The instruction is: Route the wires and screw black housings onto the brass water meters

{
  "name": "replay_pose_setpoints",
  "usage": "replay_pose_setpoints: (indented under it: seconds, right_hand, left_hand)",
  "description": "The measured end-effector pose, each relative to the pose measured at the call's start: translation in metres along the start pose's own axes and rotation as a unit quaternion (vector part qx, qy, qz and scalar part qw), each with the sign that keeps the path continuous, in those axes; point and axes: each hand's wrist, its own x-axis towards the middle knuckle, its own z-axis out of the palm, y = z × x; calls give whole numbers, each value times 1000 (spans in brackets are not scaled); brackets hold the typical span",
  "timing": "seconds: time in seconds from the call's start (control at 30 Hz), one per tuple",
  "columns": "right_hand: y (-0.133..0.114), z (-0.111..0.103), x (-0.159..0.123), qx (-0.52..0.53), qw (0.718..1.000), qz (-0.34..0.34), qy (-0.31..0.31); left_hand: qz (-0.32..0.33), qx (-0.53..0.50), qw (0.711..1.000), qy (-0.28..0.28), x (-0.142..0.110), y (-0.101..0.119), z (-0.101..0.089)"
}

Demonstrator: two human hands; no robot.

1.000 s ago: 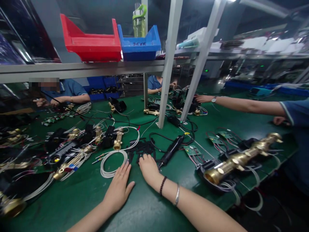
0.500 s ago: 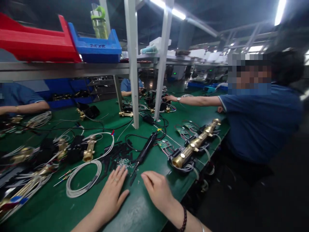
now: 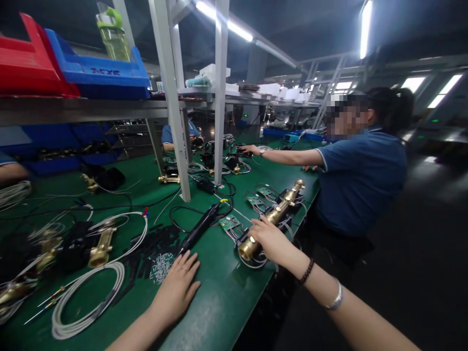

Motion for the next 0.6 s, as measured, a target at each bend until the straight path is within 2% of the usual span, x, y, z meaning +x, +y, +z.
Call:
replay_pose_setpoints:
  seconds: [0.1, 0.17, 0.33, 0.47, 0.6]
  right_hand:
    - [-7, -2, 10, -15, 997, -11, -75]
    - [-15, -9, 12, -11, 993, -21, -113]
    - [-58, -30, -1, 41, 979, -87, -178]
    - [-93, -31, -23, 88, 965, -133, -206]
    - [-112, -24, -41, 125, 960, -145, -206]
  left_hand:
    - [-41, -101, 994, 24, 2, 22, 8]
    - [-92, -183, 978, 30, 8, 33, 14]
    - [-221, -363, 905, 28, 30, 43, 20]
    - [-293, -422, 858, 26, 38, 47, 16]
    - [-313, -440, 842, -11, 39, 53, 9]
